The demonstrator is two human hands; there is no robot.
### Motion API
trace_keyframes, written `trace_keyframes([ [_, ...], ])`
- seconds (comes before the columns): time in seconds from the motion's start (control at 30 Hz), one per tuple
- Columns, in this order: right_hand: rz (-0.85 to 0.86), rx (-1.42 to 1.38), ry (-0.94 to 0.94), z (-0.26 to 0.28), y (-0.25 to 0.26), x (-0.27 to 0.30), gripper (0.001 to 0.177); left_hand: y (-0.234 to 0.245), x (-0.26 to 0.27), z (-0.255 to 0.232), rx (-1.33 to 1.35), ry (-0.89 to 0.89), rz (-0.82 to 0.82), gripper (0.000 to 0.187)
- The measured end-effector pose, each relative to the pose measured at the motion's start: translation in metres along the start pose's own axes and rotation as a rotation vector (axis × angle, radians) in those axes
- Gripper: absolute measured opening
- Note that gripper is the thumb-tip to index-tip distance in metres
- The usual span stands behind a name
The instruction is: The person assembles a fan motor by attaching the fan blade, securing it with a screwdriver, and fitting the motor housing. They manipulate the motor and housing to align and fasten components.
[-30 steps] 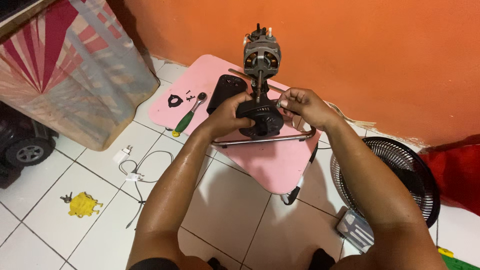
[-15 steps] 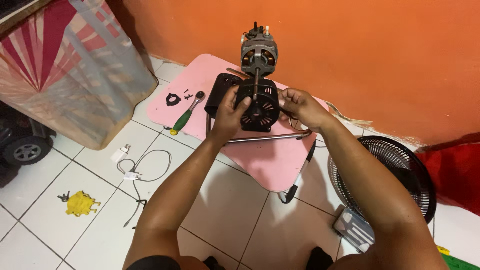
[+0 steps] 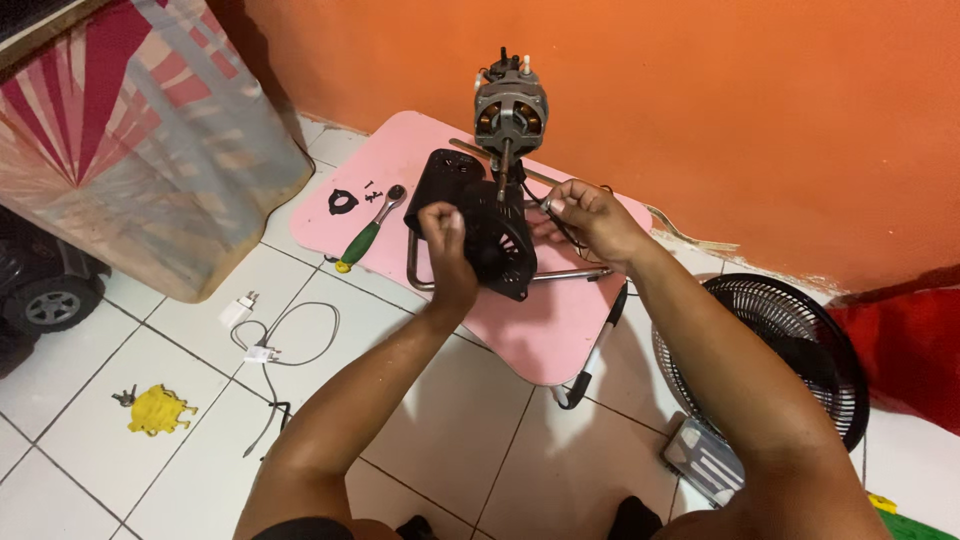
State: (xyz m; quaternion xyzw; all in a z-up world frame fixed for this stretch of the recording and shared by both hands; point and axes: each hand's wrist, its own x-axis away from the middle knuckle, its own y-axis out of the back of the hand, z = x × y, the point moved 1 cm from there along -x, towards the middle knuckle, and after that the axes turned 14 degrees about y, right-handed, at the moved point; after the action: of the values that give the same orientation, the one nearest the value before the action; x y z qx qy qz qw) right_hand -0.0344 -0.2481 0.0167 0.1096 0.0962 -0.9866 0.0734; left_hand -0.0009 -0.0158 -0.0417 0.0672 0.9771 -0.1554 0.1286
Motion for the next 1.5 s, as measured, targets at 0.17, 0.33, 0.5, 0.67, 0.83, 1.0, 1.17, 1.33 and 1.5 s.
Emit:
trace_keyframes([
  [0.17, -0.002, -0.115, 0.046, -0.024, 0.01, 0.0, 0.012, -0.016, 0.029, -0.025, -0.043, -0.085, 0.188, 0.066],
  [0.33, 0.021, -0.219, 0.09, -0.036, 0.015, 0.0, 0.012, -0.036, 0.033, -0.053, -0.144, -0.069, 0.187, 0.087],
  [0.5, -0.001, -0.166, 0.095, -0.02, -0.004, 0.004, 0.027, -0.05, 0.044, -0.06, -0.219, -0.178, 0.222, 0.096],
  [0.67, -0.037, -0.211, 0.026, -0.011, -0.006, 0.012, 0.03, -0.054, 0.046, -0.05, -0.326, -0.243, 0.268, 0.096],
  [0.83, -0.028, -0.102, 0.104, -0.031, 0.006, 0.008, 0.008, -0.032, 0.04, -0.048, -0.653, -0.698, 0.326, 0.103],
  [1.0, -0.055, -0.048, 0.087, -0.043, 0.015, 0.008, 0.003, -0.024, 0.042, -0.031, -0.676, -0.716, 0.058, 0.093],
  [1.17, 0.014, 0.041, 0.192, -0.034, 0.005, 0.013, 0.008, -0.038, 0.039, -0.002, -0.461, -0.614, -0.024, 0.082],
  [1.33, -0.048, 0.176, 0.303, -0.043, 0.01, 0.013, 0.014, -0.036, 0.048, 0.039, 0.001, -0.082, -0.083, 0.085],
  [1.5, -0.18, 0.526, 0.414, -0.061, 0.037, -0.013, 0.013, -0.022, 0.068, 0.062, -0.105, -0.202, -0.214, 0.072],
])
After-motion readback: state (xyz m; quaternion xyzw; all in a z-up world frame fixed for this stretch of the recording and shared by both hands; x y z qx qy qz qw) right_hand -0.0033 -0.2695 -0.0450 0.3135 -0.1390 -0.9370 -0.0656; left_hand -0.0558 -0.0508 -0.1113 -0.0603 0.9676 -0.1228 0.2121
